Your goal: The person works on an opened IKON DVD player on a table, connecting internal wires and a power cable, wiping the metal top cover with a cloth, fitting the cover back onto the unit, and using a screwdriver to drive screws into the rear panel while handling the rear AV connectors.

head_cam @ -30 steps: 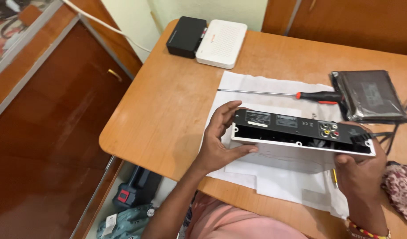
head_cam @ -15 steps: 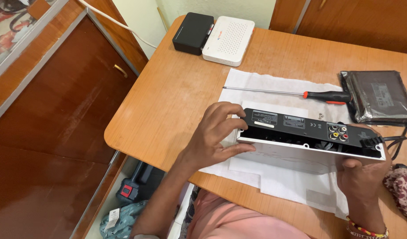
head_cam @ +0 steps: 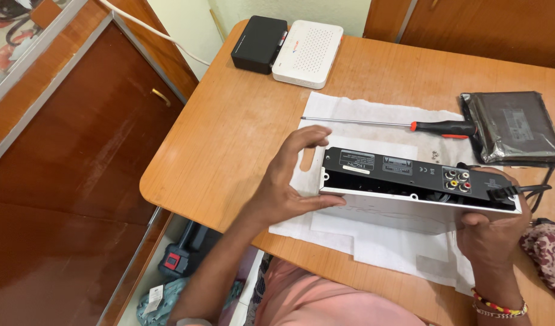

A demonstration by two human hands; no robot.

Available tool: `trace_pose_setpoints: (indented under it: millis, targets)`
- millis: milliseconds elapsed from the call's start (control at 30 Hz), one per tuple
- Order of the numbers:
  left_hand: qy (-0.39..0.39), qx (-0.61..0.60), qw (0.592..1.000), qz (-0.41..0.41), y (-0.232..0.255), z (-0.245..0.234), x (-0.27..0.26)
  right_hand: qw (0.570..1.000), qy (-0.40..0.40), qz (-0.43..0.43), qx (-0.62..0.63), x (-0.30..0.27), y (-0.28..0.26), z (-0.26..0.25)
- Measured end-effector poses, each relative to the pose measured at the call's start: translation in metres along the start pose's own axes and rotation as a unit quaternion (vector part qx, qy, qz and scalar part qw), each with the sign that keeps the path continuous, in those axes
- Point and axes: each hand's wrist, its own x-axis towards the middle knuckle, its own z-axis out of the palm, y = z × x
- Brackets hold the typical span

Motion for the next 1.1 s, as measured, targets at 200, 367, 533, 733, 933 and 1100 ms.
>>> trace_pose_setpoints:
  millis: [200,367,533,733,933,1100]
  targets:
    - [0.124,-0.09,0.984,-0.096,-0.002,0.036,-0.031,1.0,0.003,-0.003,-0.013,0.002,-0.002,0.002]
    - [0.142,-0.084,0.979,-0.119,-0.003,0.039,-0.038,0.997,0.009,-0.014,-0.077,0.004,-0.011,0.006]
    - [0.112,-0.1,0.981,-0.121,-0.002,0.033,-0.033,0.999,-0.002,-0.005,-0.041,0.003,-0.011,0.007]
    - [0.06,-0.19,0.964,-0.178,-0.009,0.029,-0.027,1.0,0.003,0.004,-0.027,0.005,-0.016,0.016]
    - [0.053,-0.194,0.948,-0.246,-0.026,0.034,-0.038,0.996,-0.041,0.053,-0.054,-0.005,-0.034,-0.018]
    - [0.074,-0.184,0.954,-0.226,-0.021,0.029,-0.039,0.965,0.049,0.185,-0.179,-0.012,-0.078,-0.051]
